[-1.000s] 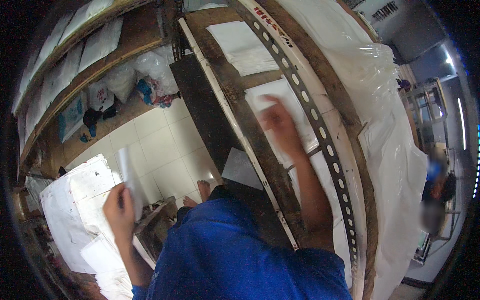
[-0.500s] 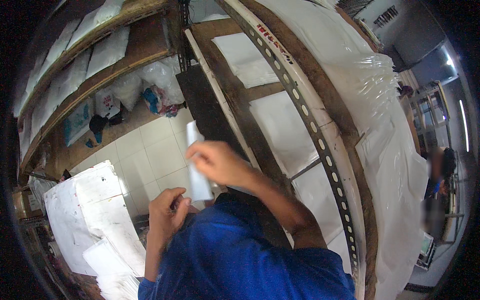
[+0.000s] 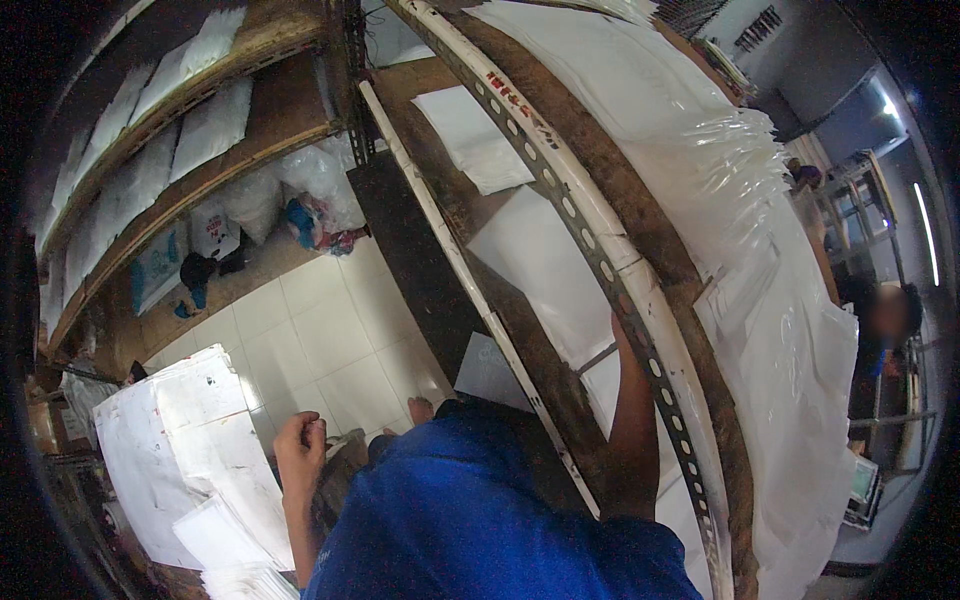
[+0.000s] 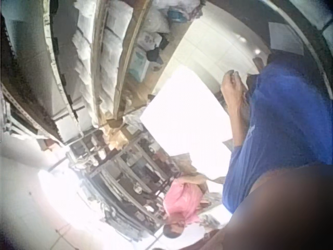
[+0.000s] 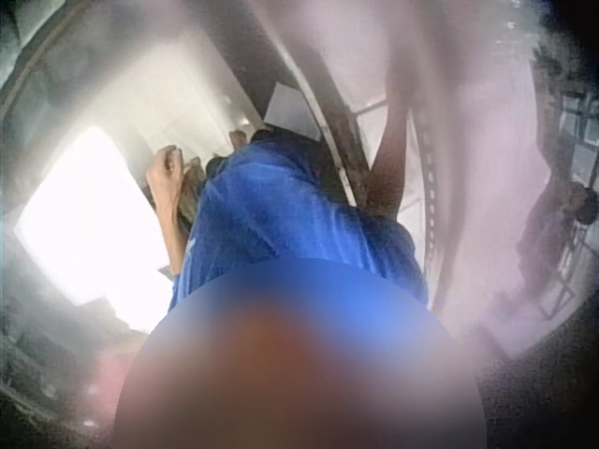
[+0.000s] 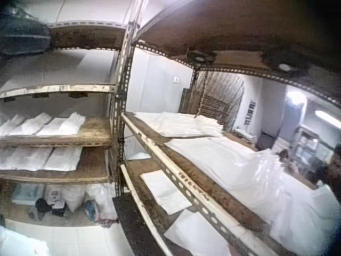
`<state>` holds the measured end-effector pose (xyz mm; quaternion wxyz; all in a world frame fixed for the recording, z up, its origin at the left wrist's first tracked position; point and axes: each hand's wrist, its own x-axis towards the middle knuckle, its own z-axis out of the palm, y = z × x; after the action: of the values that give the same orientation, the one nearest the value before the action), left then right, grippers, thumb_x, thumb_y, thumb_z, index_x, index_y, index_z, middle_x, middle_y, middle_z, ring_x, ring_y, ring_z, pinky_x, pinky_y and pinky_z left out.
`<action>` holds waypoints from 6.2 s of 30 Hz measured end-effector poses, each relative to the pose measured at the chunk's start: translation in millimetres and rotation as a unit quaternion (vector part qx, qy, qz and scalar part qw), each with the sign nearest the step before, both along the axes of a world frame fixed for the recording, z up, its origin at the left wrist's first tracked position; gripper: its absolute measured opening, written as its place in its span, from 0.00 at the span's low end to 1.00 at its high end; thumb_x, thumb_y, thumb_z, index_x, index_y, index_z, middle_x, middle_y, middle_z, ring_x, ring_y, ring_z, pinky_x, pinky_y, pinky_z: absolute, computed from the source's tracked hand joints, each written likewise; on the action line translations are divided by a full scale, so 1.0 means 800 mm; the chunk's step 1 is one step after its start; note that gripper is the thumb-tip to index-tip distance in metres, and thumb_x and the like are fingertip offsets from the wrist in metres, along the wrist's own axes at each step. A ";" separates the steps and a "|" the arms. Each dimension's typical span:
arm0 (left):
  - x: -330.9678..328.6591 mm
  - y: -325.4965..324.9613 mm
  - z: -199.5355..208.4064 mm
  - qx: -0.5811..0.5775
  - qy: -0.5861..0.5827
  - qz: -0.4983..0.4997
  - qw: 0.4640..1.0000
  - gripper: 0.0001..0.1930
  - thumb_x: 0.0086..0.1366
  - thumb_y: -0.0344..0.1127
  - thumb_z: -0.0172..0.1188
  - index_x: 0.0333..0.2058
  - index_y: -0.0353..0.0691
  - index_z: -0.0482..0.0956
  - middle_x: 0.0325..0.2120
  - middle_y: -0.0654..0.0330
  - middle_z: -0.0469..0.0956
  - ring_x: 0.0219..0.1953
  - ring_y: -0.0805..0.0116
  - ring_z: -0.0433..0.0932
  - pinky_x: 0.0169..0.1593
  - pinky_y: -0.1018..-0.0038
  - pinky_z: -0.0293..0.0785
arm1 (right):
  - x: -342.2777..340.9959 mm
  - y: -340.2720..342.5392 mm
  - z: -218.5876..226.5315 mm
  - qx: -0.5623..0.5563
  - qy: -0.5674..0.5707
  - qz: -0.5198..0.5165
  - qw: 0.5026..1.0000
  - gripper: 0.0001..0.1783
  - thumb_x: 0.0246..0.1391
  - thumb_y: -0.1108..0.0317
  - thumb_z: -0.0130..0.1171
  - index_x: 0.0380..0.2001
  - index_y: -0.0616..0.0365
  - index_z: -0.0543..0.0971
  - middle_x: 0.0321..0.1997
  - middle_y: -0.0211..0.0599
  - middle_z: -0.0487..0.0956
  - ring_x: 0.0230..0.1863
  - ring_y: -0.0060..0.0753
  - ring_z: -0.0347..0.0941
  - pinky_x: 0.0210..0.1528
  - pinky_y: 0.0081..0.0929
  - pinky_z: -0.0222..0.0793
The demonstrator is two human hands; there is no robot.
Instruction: The person repeatedly picks up white paper sheets from a table and places them onto a nearby metal shelf. They handle the sheets one at a time, stacking them in neat piles on the shelf.
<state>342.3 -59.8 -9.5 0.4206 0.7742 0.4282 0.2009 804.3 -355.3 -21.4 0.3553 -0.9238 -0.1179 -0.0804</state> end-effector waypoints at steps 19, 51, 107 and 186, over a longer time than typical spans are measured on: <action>-0.050 0.002 0.003 0.031 0.047 0.042 0.997 0.08 0.59 0.32 0.60 0.34 0.33 0.78 0.27 0.48 0.79 0.29 0.53 0.79 0.33 0.66 0.74 | 0.033 -0.052 -0.042 -0.069 -0.092 0.066 0.991 0.13 0.56 0.74 0.51 0.43 0.70 0.73 0.37 0.42 0.76 0.36 0.32 0.72 0.38 0.30 0.69; -0.369 0.138 -0.050 0.075 0.322 0.550 0.767 0.08 0.54 0.32 0.54 0.32 0.35 0.74 0.26 0.48 0.78 0.26 0.47 0.79 0.31 0.56 0.76 | -0.481 0.544 0.014 -0.044 0.287 0.793 0.535 0.19 0.57 0.70 0.57 0.51 0.62 0.72 0.27 0.31 0.74 0.28 0.20 0.69 0.31 0.22 0.67; -0.138 0.258 -0.113 -0.313 -0.779 0.243 0.486 0.24 0.70 0.50 0.42 0.56 0.41 0.68 0.52 0.55 0.72 0.54 0.59 0.70 0.57 0.61 0.68 | -0.384 0.612 0.006 0.000 0.401 0.699 0.592 0.06 0.62 0.72 0.49 0.42 0.58 0.68 0.28 0.26 0.69 0.24 0.13 0.63 0.25 0.14 0.62; -0.324 0.175 -0.055 0.056 0.390 0.621 0.678 0.08 0.56 0.38 0.56 0.23 0.40 0.76 0.23 0.53 0.77 0.25 0.50 0.77 0.31 0.57 0.73 | -0.364 0.759 -0.025 -0.050 0.331 0.731 0.595 0.12 0.60 0.69 0.53 0.47 0.58 0.73 0.37 0.31 0.75 0.32 0.19 0.69 0.32 0.18 0.68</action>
<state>83.0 80.3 -53.5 -0.0497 0.3608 0.9236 0.1197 513.1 252.0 -41.1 0.2626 -0.5080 -0.6315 0.5237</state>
